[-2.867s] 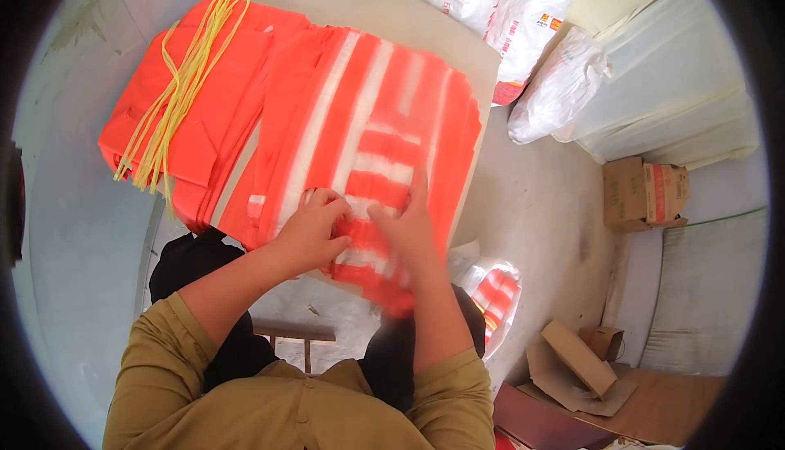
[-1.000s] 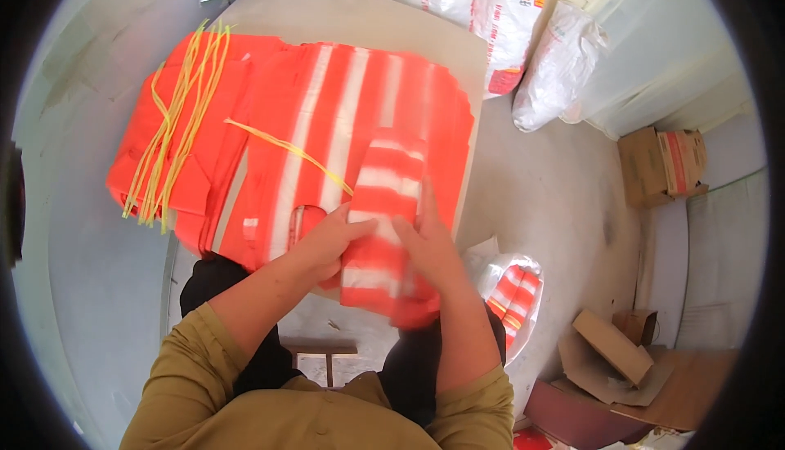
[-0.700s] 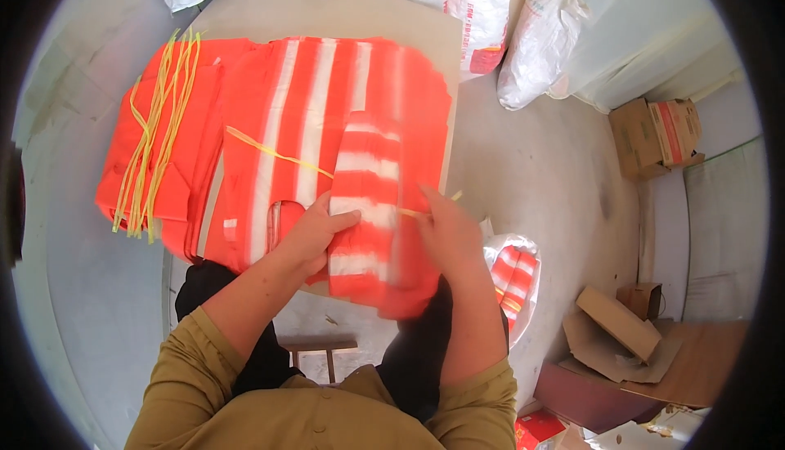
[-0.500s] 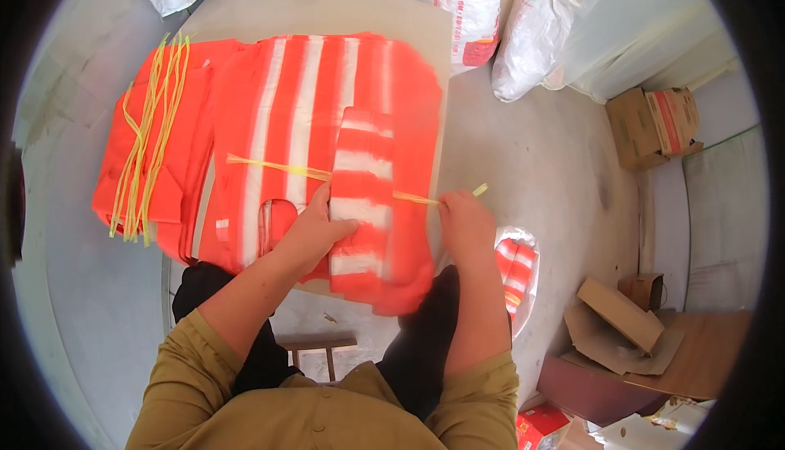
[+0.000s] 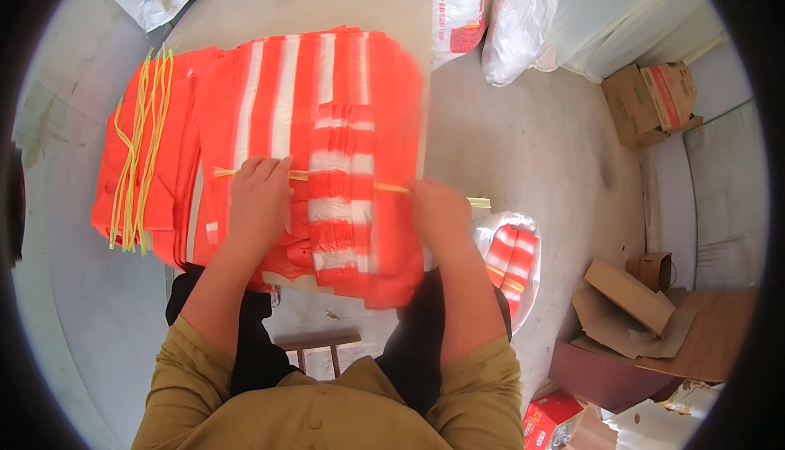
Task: The person folds red and white striped plastic bags on a table, ties them with yellow rubber bands, and places the bundles into a white sack. The process is repeated for multiple bags in a repetitive assembly line manner.
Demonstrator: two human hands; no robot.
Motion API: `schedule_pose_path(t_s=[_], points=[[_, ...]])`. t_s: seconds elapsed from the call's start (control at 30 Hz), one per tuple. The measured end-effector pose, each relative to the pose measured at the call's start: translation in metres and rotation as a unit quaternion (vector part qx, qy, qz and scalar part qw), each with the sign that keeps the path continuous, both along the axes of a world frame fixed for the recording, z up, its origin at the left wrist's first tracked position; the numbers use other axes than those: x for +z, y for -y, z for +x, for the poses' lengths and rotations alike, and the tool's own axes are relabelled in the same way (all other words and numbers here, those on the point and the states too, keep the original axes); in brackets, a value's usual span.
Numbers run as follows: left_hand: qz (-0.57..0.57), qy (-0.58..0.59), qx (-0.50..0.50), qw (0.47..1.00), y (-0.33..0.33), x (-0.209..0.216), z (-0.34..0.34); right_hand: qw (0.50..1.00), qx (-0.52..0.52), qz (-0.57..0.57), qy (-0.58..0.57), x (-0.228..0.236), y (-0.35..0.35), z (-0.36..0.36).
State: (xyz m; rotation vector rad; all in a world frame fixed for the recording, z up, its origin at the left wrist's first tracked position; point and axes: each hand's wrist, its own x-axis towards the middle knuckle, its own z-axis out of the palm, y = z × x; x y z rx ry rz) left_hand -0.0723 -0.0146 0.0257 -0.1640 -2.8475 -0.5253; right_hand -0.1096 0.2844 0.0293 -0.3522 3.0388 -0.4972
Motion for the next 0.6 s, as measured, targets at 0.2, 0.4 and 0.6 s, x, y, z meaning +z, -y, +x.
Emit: schedule_pose_path(t_s=[0.2, 0.4, 0.6], points=[[-0.057, 0.133, 0.013, 0.989, 0.016, 0.005, -0.006, 0.998, -0.020, 0.004, 0.066, 0.015, -0.013, 0.001], [0.289, 0.283, -0.046, 0.914, 0.013, 0.023, 0.007, 0.895, -0.074, -0.385, 0.214, 0.016, -0.028, -0.009], [0.284, 0.245, -0.084, 0.923, 0.012, 0.010, 0.011, 0.749, -0.109, -0.587, 0.287, 0.029, 0.015, -0.009]])
